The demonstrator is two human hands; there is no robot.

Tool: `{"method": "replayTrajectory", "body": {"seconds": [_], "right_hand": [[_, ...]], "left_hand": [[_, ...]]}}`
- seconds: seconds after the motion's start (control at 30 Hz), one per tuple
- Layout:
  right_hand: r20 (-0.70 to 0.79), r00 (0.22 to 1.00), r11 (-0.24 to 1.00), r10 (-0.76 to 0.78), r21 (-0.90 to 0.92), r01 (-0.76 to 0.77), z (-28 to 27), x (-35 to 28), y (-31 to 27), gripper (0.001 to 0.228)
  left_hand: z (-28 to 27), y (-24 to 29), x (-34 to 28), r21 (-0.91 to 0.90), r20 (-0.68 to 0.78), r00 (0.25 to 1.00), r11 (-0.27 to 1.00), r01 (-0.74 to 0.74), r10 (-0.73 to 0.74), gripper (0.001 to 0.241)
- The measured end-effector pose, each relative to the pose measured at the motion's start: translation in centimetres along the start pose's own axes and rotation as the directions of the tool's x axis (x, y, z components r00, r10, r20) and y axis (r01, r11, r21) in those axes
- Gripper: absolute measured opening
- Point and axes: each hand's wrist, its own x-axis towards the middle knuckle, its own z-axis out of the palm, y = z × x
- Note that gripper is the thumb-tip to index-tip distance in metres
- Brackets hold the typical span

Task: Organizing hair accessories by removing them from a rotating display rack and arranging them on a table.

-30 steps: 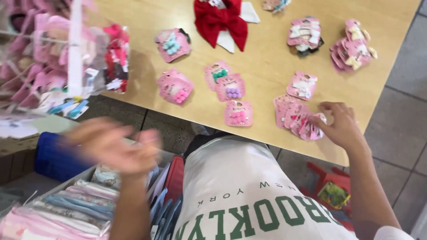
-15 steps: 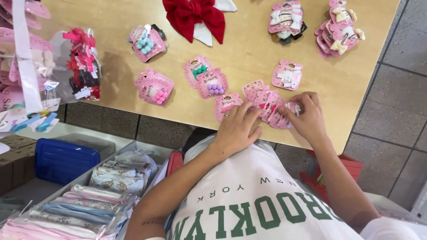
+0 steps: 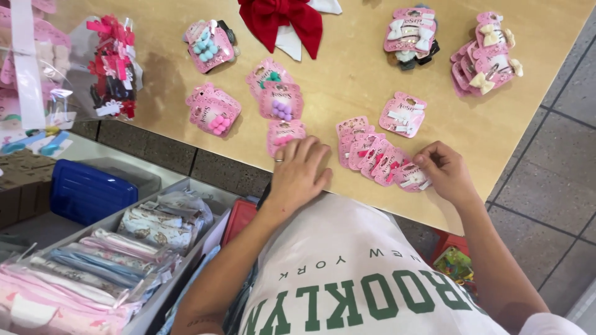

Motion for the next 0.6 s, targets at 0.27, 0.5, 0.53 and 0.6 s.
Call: {"method": "replayTrajectory", "body": {"seconds": [0.27, 0.5, 0.53, 0.6], "right_hand": [[0.054, 0.990, 0.840, -0.130, 0.537, 0.081, -1.3, 2.1, -3.9, 0.031], [-0.025, 0.956, 0.604, -0.292, 0.770, 0.205, 5.4, 0.8, -12.9, 0.036], [-0.041, 0.941, 0.659, -0.336, 0.704, 0.266, 6.1, 1.0, -14.8, 0.029], [-0.016, 0.896, 0.672, -0.444, 0.655, 0.345, 7.2, 0.4, -18.9, 0.024]], "left_hand": [[-1.9, 3.1, 0.3, -0.348, -0.098, 0.994, 0.935, -0.074, 0.042, 0.048], [-7.5, 6.8, 0.5, -0.858, -0.053, 0.988, 0.513, 0.029, -0.145, 0.047], [-7.8, 5.9, 0.3, -0.861, -0.126, 0.975, 0.508, -0.016, -0.182, 0.034], [-11.0, 3.0, -0.6, -0.837, -0.246, 0.932, 0.544, -0.065, -0.266, 0.021]]}}
